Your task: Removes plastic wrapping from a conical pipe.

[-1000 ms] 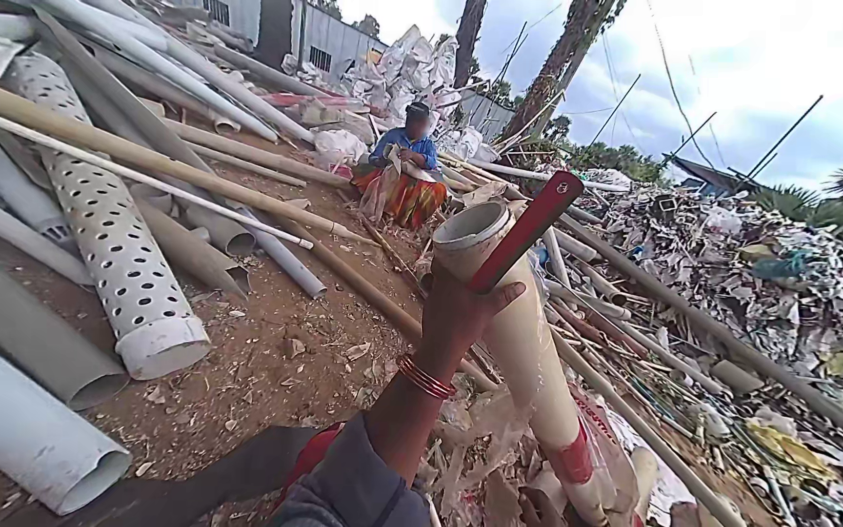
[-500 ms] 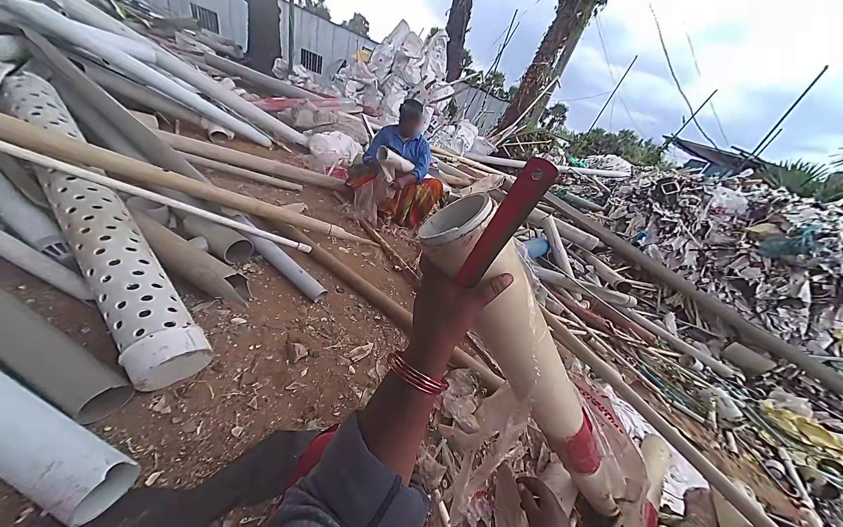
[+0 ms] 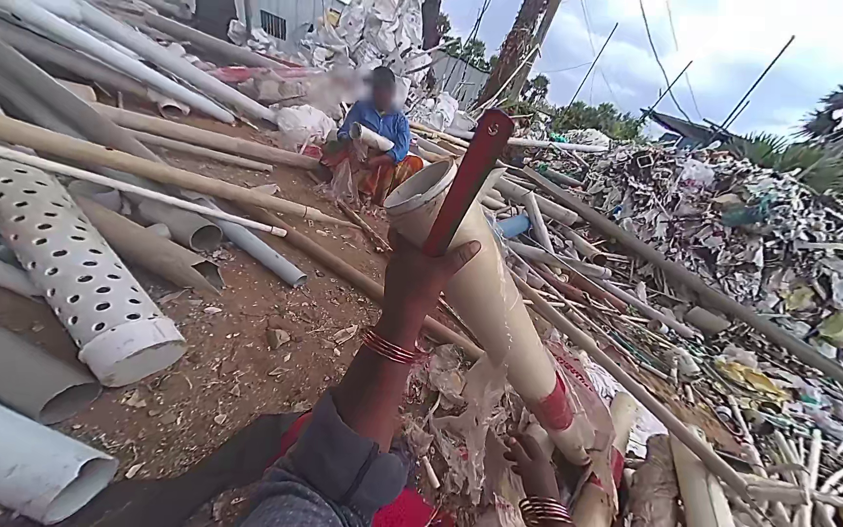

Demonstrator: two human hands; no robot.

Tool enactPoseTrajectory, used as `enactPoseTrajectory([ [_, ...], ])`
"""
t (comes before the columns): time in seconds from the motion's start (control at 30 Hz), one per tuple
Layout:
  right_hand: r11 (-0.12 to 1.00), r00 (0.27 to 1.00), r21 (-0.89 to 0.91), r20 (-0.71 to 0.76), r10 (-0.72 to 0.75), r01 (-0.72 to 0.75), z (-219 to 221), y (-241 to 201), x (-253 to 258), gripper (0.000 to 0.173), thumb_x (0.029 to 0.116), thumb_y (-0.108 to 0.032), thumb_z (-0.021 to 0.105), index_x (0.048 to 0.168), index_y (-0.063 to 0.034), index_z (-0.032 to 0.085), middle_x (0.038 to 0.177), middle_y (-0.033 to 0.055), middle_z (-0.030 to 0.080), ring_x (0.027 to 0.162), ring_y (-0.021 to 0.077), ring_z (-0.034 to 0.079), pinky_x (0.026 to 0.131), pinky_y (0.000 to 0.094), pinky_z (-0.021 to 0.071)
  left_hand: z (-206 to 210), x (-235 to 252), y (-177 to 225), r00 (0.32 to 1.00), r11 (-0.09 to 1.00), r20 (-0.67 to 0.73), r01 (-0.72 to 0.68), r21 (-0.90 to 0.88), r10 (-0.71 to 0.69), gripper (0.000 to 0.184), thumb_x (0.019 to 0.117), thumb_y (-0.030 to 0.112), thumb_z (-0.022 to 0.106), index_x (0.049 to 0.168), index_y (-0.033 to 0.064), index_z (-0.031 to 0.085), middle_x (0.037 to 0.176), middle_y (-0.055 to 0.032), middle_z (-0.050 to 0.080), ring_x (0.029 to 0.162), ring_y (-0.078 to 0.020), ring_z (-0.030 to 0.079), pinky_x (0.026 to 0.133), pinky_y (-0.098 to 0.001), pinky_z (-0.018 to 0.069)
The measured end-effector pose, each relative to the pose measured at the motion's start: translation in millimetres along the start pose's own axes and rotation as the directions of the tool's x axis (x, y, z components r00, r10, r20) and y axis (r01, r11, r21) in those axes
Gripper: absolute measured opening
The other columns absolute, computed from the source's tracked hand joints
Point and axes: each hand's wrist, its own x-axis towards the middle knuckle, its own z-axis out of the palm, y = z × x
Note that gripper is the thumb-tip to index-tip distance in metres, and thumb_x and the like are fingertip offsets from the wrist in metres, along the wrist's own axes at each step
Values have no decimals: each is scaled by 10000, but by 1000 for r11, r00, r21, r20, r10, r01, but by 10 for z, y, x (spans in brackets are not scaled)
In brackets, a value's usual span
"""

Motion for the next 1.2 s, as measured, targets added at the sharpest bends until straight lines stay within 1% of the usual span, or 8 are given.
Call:
enactPoseTrajectory([
  [0.1,940,988,333,-106,108,-67,-173,-153,-55,391,1118,-144,397,1448,59,447,1264,257,626,1007,275,672,839,415,543,40,4,-38,1000,998,-18,1,-59,-2,992,795,423,873,1515,57,296,1229,-191,622,1019,-268,668,843,-499,573],
  [0.2,969,873,-147,-421,-245,200,-461,-130,-98,483,1008,-100,598,1426,119,497,1462,347,495,1377,476,483,1147,588,368,82,-3,-30,999,997,-34,-5,-83,2,864,837,366,849,1476,65,352,1144,-118,608,853,-149,637,710,-342,556],
  [0.3,839,590,-456,-603,-537,298,-547,-56,-1,601,883,-213,638,1375,122,556,1507,407,406,1401,623,373,1118,735,292,110,31,-9,997,995,-67,-31,-93,24,790,842,292,852,1418,1,396,993,-100,598,706,-95,603,625,-255,520],
  [0.4,787,511,-516,-601,-615,340,-471,-28,44,642,871,-279,589,1371,123,554,1529,418,362,1414,654,316,1123,760,244,58,59,-22,999,999,-50,18,-40,-20,925,814,334,879,1481,3,331,1069,-168,623,794,-184,633,709,-351,548],
  [0.53,776,594,-521,-514,-618,357,-322,7,8,592,861,-146,666,1378,119,555,1530,421,358,1394,655,350,1111,747,292,91,92,-27,999,999,-32,38,-25,-39,1034,771,410,903,1514,29,292,1096,-188,633,857,-242,649,768,-428,556],
  [0.6,806,673,-487,-473,-568,337,-265,28,-63,627,861,-85,709,1430,95,520,1571,393,319,1376,640,393,1055,778,335,74,36,1,998,997,-20,63,-35,-64,1047,780,407,897,1536,48,267,1213,-222,628,1011,-305,652,857,-503,547],
  [0.8,853,749,-415,-443,-494,317,-236,14,-120,660,882,-72,705,1469,104,461,1594,380,283,1423,612,347,1082,782,289,91,-7,45,998,998,-30,62,-6,-62,992,808,420,875,1516,66,279,1081,-191,636,752,-233,634,666,-418,547],
  [1.2,886,814,-336,-382,-438,319,-184,0,-98,644,906,-81,676,1478,105,445,1587,367,312,1437,589,339,1125,748,264,40,-127,126,999,998,25,20,54,-21,1048,795,492,864,1518,28,263,1082,-193,642,838,-246,656,736,-433,561],
])
